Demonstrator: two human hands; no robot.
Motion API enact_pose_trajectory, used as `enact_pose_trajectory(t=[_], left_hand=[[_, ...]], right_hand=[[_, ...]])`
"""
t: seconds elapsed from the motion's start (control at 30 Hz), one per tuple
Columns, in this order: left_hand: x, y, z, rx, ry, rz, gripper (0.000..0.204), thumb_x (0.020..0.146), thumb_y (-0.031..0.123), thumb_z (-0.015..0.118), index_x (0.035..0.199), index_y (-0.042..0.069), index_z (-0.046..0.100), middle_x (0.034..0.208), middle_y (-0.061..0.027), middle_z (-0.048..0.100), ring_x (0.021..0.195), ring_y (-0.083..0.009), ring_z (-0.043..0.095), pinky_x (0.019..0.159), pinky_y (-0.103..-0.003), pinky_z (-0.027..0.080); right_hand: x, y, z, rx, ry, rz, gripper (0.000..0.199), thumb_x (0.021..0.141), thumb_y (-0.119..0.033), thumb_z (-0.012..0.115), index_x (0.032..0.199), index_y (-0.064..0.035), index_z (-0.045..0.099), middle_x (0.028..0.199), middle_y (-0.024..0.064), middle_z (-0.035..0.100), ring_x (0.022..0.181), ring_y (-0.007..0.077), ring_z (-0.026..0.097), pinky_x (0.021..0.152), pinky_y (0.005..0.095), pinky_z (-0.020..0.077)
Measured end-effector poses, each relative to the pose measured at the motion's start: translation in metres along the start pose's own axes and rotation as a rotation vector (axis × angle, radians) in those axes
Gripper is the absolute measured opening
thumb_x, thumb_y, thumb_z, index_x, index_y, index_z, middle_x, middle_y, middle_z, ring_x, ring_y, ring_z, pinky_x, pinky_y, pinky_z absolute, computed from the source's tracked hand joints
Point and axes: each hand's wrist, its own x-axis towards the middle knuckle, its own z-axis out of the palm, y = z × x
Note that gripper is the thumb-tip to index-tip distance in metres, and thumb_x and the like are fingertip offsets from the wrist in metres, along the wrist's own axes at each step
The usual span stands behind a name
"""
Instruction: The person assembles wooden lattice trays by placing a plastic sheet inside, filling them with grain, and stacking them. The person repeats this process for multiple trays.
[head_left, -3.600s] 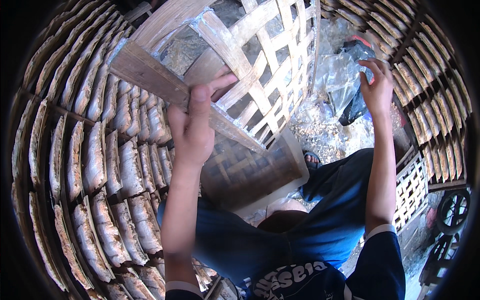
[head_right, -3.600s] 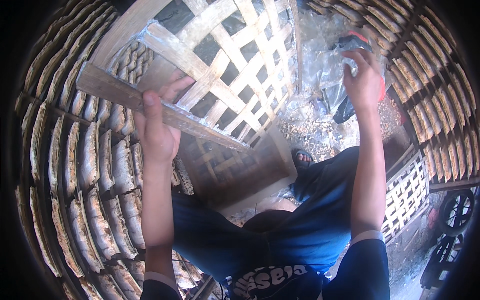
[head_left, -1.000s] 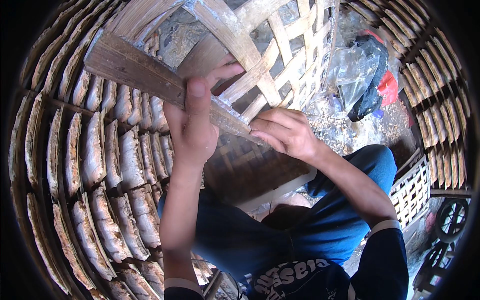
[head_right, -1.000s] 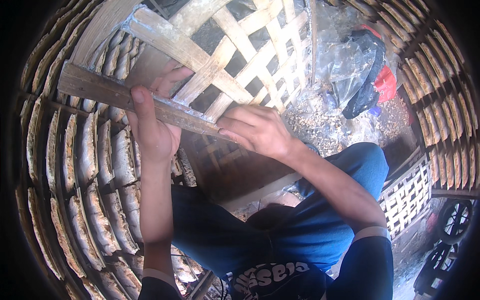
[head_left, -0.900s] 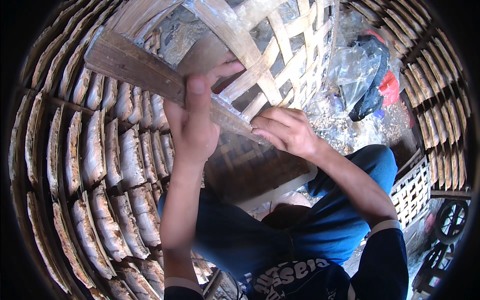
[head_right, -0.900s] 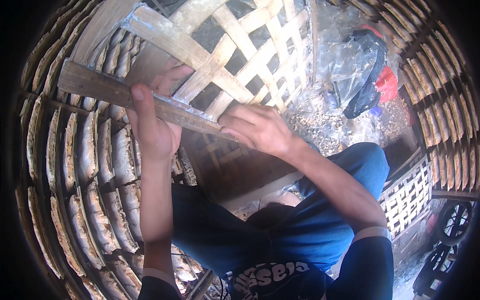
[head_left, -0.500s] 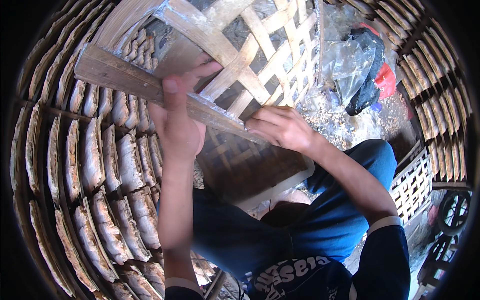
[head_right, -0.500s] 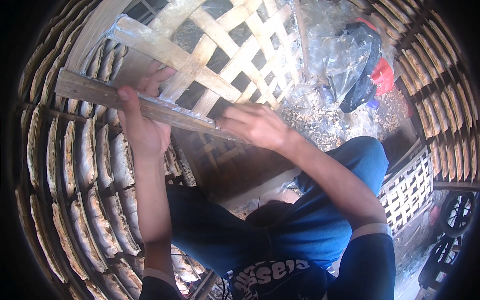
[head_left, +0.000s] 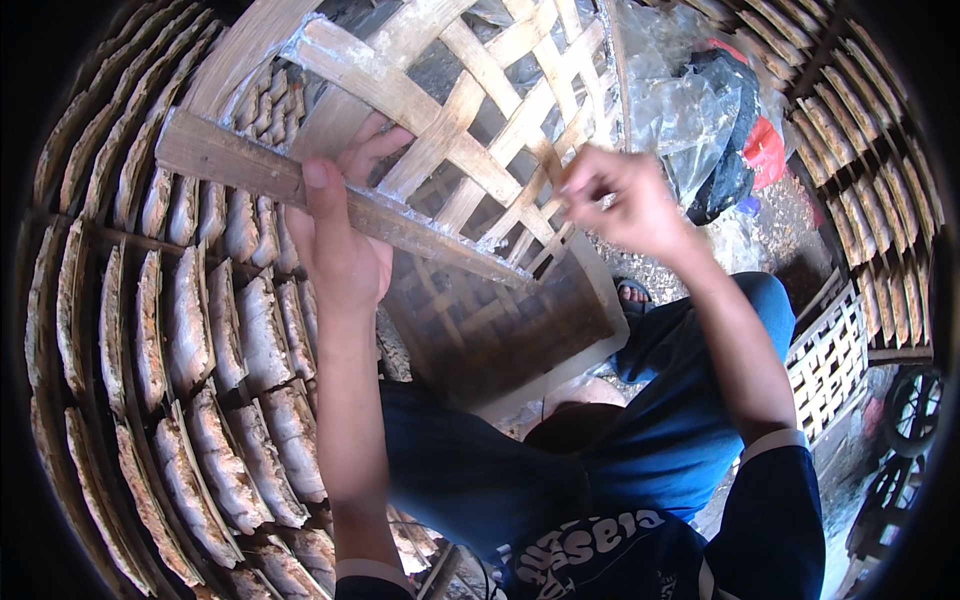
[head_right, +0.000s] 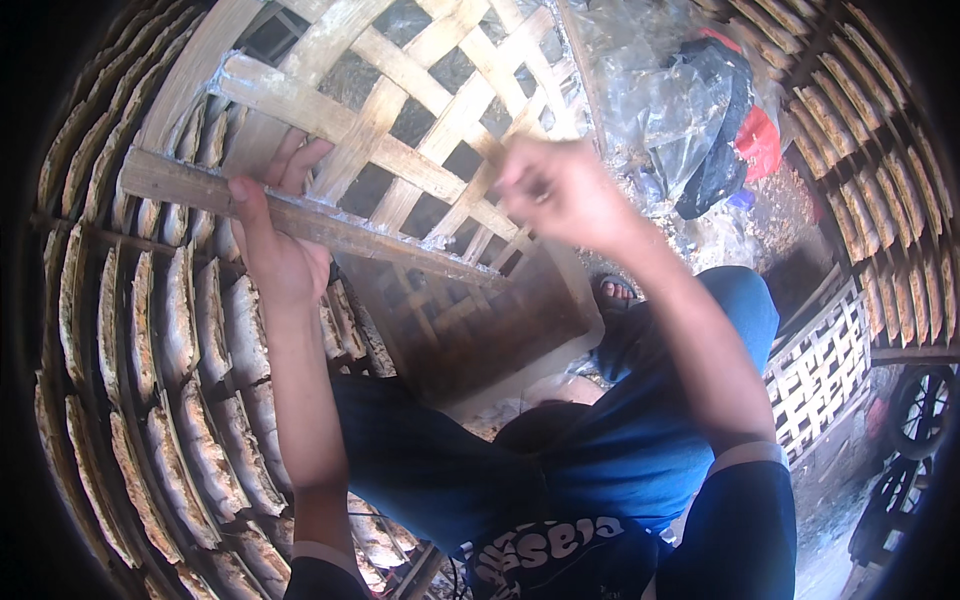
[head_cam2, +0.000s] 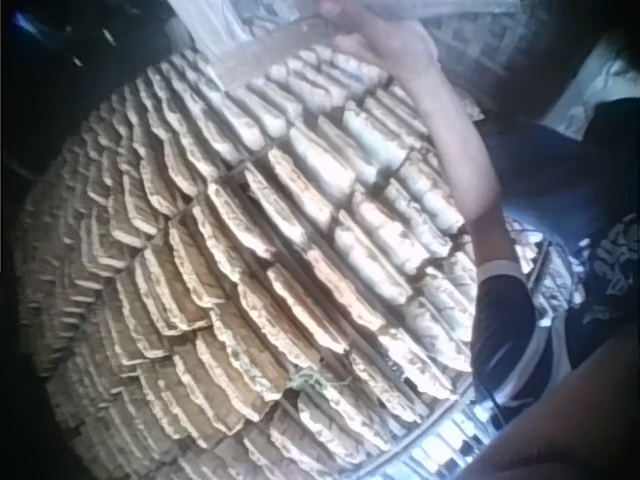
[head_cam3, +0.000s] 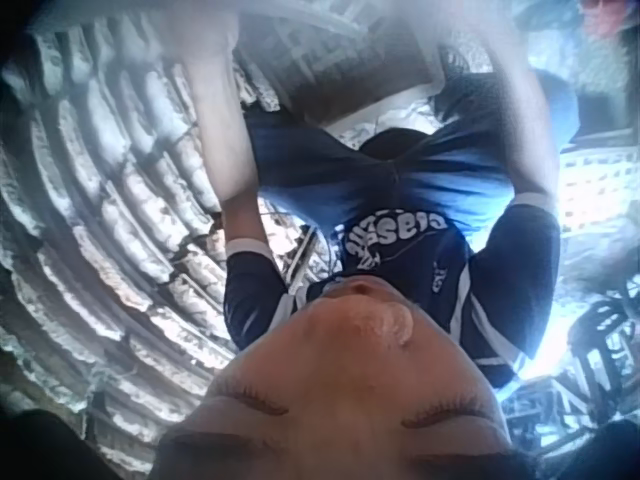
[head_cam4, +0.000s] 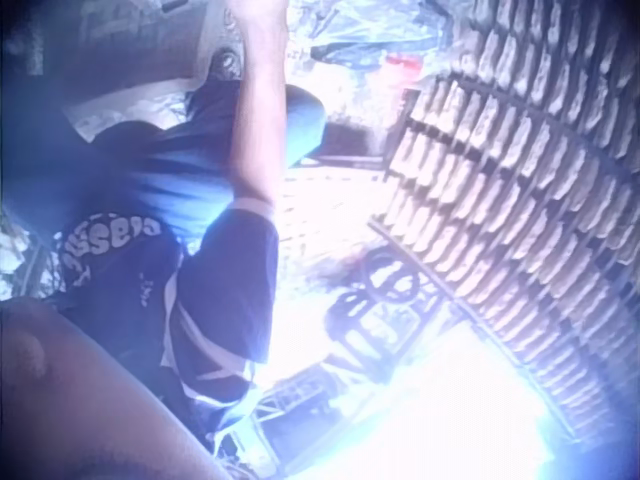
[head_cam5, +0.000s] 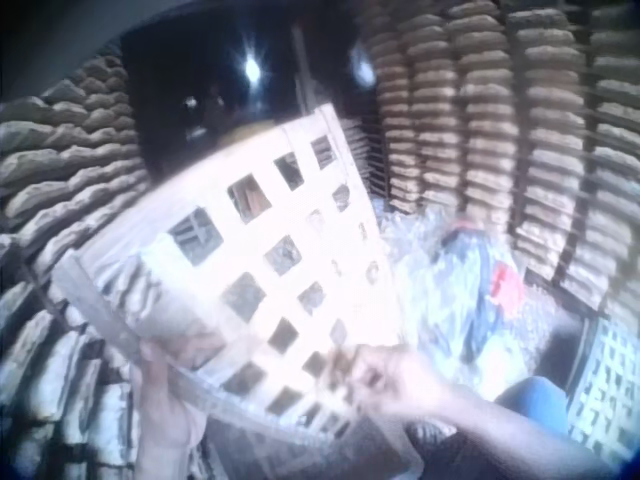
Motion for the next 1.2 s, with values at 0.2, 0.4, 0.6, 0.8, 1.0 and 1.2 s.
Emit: enact_pose_trajectory(t=[0.2,0.4,0.6,0.8,1.0,1.2], left_hand=[[0.008,-0.001,0.010,-0.070,0.038,-0.018,0.081,0.102,0.055,0.054,0.128,-0.022,0.051,0.137,-0.0321,0.056,0.127,-0.0319,0.057,0.108,-0.047,0.049],[0.007,0.003,0.016,-0.048,0.039,0.001,0.080,0.103,0.054,0.054,0.131,-0.021,0.048,0.137,-0.0319,0.056,0.126,-0.0319,0.058,0.107,-0.047,0.050],[-0.002,0.005,0.030,-0.026,0.098,0.004,0.083,0.103,0.055,0.054,0.143,-0.015,0.034,0.133,-0.0329,0.057,0.127,-0.0337,0.058,0.108,-0.048,0.049],[-0.013,0.009,0.031,0.001,0.081,0.001,0.088,0.101,0.057,0.053,0.149,-0.011,0.023,0.135,-0.0319,0.054,0.127,-0.0323,0.057,0.109,-0.049,0.048],[-0.010,0.009,0.029,0.016,0.032,0.012,0.089,0.102,0.059,0.051,0.154,-0.006,0.021,0.141,-0.0307,0.049,0.126,-0.0298,0.057,0.108,-0.048,0.049],[-0.006,0.006,0.028,0.004,0.076,0.025,0.084,0.103,0.056,0.052,0.148,-0.011,0.027,0.139,-0.0322,0.052,0.125,-0.0320,0.058,0.107,-0.047,0.049]], right_hand=[[-0.028,0.041,-0.120,-0.936,0.082,0.785,0.035,0.097,-0.040,0.063,0.119,-0.0141,0.074,0.097,0.0194,0.075,0.094,0.0375,0.073,0.084,0.0487,0.0575],[-0.021,0.011,-0.057,-0.750,-0.214,0.700,0.045,0.098,-0.051,0.059,0.099,-0.0094,0.076,0.097,0.0195,0.074,0.098,0.0393,0.070,0.089,0.0492,0.0547],[-0.020,-0.025,0.054,0.018,-0.319,0.774,0.065,0.089,-0.067,0.067,0.103,-0.0049,0.080,0.078,0.0098,0.072,0.074,0.0165,0.067,0.069,0.0334,0.0524],[-0.026,-0.019,0.074,0.268,-0.039,0.804,0.043,0.088,-0.045,0.080,0.098,-0.0036,0.080,0.079,0.0070,0.073,0.072,0.0112,0.066,0.068,0.0305,0.0519],[-0.026,-0.025,0.082,0.449,0.044,0.870,0.021,0.093,-0.023,0.077,0.094,-0.0023,0.077,0.081,0.0038,0.072,0.073,0.0077,0.061,0.068,0.0280,0.0504],[-0.015,0.005,0.033,0.365,-0.055,0.872,0.032,0.099,-0.028,0.057,0.085,-0.0025,0.069,0.069,-0.0003,0.058,0.065,0.0092,0.055,0.063,0.0285,0.0459]])
